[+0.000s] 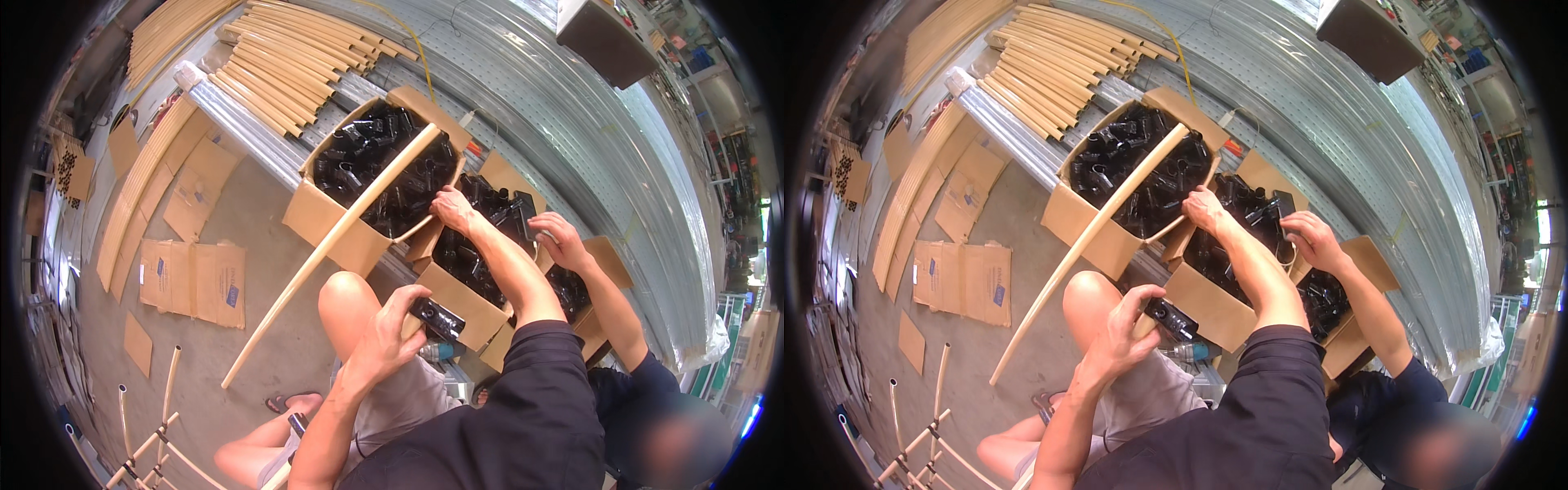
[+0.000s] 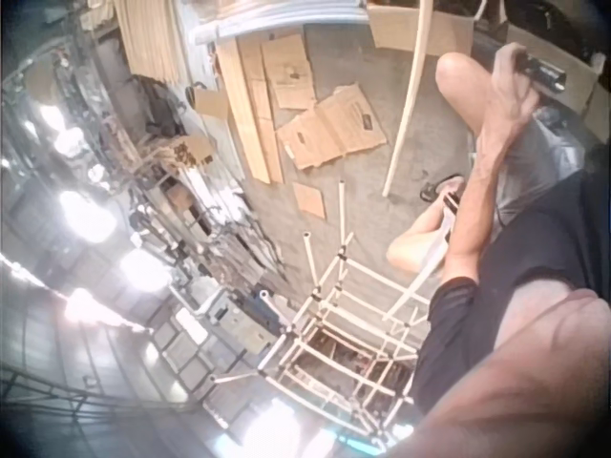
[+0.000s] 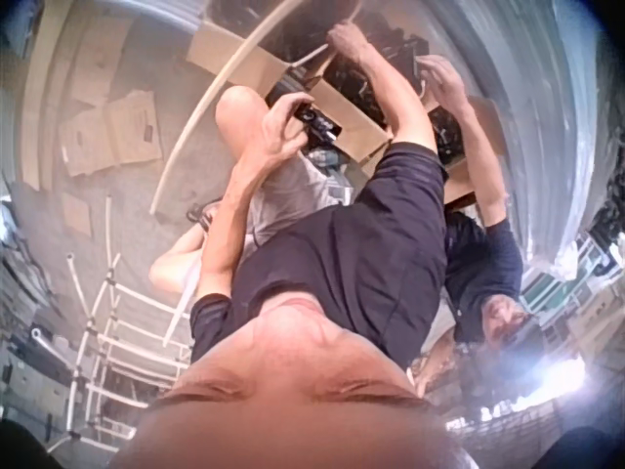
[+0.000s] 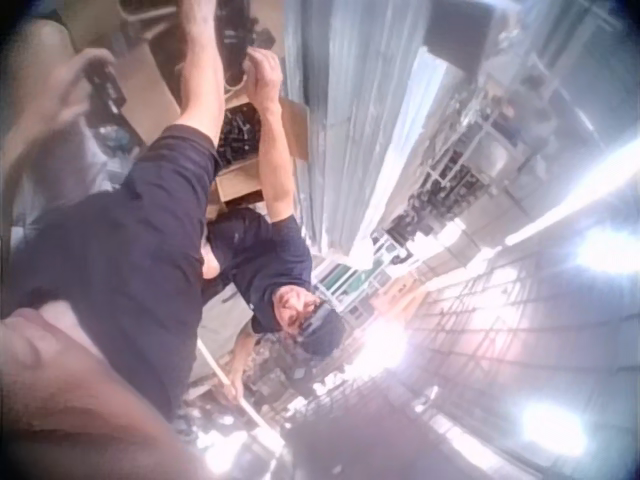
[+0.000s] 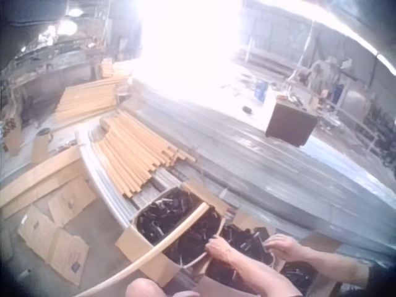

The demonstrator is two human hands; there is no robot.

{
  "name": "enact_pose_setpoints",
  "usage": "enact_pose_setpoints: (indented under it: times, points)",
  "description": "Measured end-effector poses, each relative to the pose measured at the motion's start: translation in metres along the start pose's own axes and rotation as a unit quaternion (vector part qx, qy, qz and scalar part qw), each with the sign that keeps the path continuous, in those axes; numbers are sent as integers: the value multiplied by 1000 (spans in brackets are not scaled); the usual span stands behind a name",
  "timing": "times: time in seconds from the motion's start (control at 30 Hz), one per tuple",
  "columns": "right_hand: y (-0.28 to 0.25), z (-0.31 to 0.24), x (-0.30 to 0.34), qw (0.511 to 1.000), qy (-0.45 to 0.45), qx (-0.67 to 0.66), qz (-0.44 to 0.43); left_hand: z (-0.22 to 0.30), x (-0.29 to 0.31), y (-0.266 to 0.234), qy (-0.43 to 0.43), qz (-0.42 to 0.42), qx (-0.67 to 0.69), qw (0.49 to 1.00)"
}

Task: The person assembles a metal frame by attaching black plastic connectors to metal poles while sitting on the floor.

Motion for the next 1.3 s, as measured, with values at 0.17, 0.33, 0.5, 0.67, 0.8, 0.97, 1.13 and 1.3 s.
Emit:
enact_pose_setpoints:
  times: [0.17, 0.33, 0.5, 0.67, 0.8, 0.97, 1.13, 1.3]
  points:
    - [-6, 4, 41, 1000, 0, -8, -24, 2, 3, 3, -1, 2, -2, 1000]
    - [-19, 2, 51, 994, 47, -100, 13, -13, 7, -6, 4, 30, -13, 999]
    - [-57, -23, 47, 986, 132, -86, 60, -21, 9, -12, -24, 27, 0, 999]
    - [-86, -71, 44, 953, 204, -166, 153, -28, 13, -15, -14, 47, -14, 999]
    - [-99, -119, 79, 855, 296, -372, 209, -19, 12, -12, 16, 44, -2, 999]
    - [-158, -170, 159, 631, 360, -624, 289, -19, 10, -16, -28, 22, 29, 999]
    - [-268, -185, 173, 640, 271, -649, 310, -15, 25, -16, 25, 23, -6, 999]
    - [-296, -190, 165, 766, 293, -453, 350, -13, 29, -7, 96, 43, -30, 994]
Point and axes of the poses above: each hand's wrist, its own x-axis away from the middle knuckle, its own y-axis out of the palm, z = x × y, the point moved 7 cm from there along -x, towards the middle knuckle, and after that the axes turned 12 degrees about z, right-handed, at the moved point
